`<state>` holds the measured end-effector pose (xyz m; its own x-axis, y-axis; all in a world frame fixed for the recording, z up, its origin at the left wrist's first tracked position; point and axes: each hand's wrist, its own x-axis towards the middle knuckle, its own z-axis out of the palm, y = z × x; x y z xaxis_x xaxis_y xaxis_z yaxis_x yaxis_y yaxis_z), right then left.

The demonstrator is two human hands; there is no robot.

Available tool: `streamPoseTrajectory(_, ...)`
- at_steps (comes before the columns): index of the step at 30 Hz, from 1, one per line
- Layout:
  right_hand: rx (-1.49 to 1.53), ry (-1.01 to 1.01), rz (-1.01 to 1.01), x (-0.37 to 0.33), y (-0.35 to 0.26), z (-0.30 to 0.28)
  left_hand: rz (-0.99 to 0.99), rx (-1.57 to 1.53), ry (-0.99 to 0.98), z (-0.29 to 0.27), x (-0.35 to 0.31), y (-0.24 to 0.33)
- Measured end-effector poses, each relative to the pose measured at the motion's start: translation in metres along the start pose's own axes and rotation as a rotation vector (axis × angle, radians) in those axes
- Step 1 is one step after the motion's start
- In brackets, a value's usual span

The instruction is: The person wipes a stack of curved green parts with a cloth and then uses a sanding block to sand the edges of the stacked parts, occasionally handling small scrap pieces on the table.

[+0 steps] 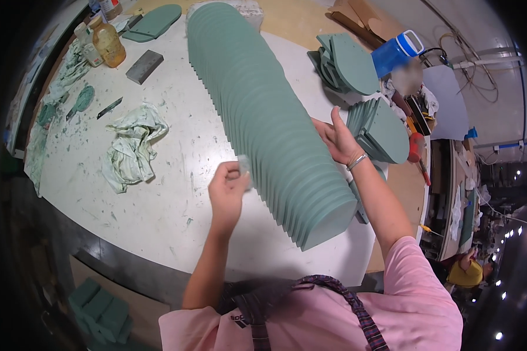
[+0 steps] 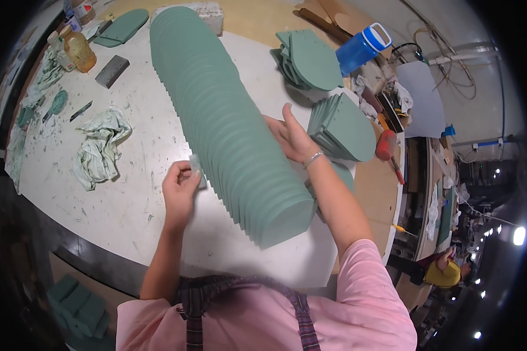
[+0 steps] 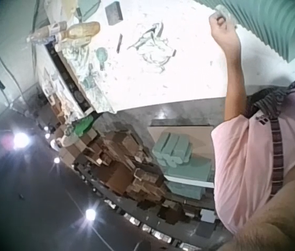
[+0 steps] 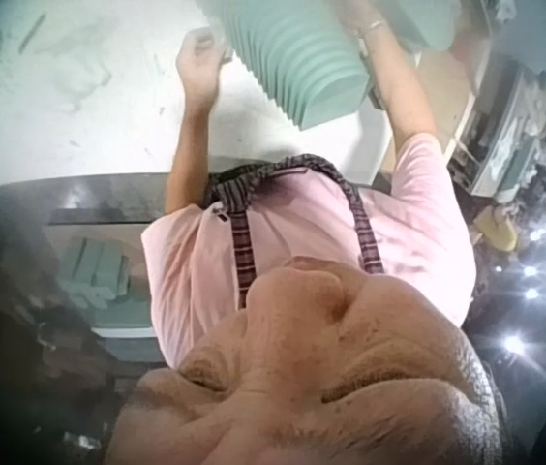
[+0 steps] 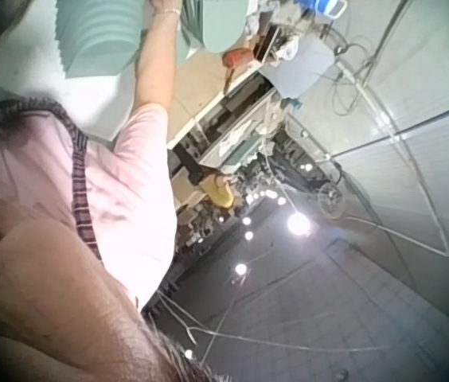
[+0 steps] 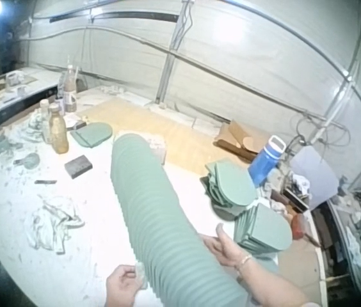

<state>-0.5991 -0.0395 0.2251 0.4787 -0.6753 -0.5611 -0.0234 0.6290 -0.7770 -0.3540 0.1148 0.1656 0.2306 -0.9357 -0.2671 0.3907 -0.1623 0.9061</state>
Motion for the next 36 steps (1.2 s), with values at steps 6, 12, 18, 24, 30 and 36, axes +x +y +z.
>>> streamPoseTrajectory(6, 0.034, -0.064, -0.01, 0.001, 0.014, -0.013, 0.181, 0.206, -0.044, 0.02, -0.025, -0.013)
streamPoseTrajectory(12, -0.004, -0.057, -0.032, -0.002, 0.014, -0.012, 0.113, 0.301, -0.044, 0.033, -0.032, 0.006)
streamPoseTrajectory(18, 0.026, -0.044, -0.02, -0.004, 0.013, -0.007, 0.121, 0.195, -0.087, 0.033, -0.038, 0.004)
streamPoseTrajectory(24, 0.018, -0.033, -0.03, -0.012, 0.008, -0.002, 0.082, 0.159, -0.011, 0.033, -0.029, 0.014)
streamPoseTrajectory(30, 0.043, -0.225, -0.172, -0.033, 0.029, -0.024, 0.595, 0.845, 0.029, 0.057, 0.021, 0.072)
streamPoseTrajectory(36, -0.128, -0.171, -0.288, -0.094, 0.061, -0.059, 0.638, 1.227, 0.054, 0.034, 0.01, 0.051)
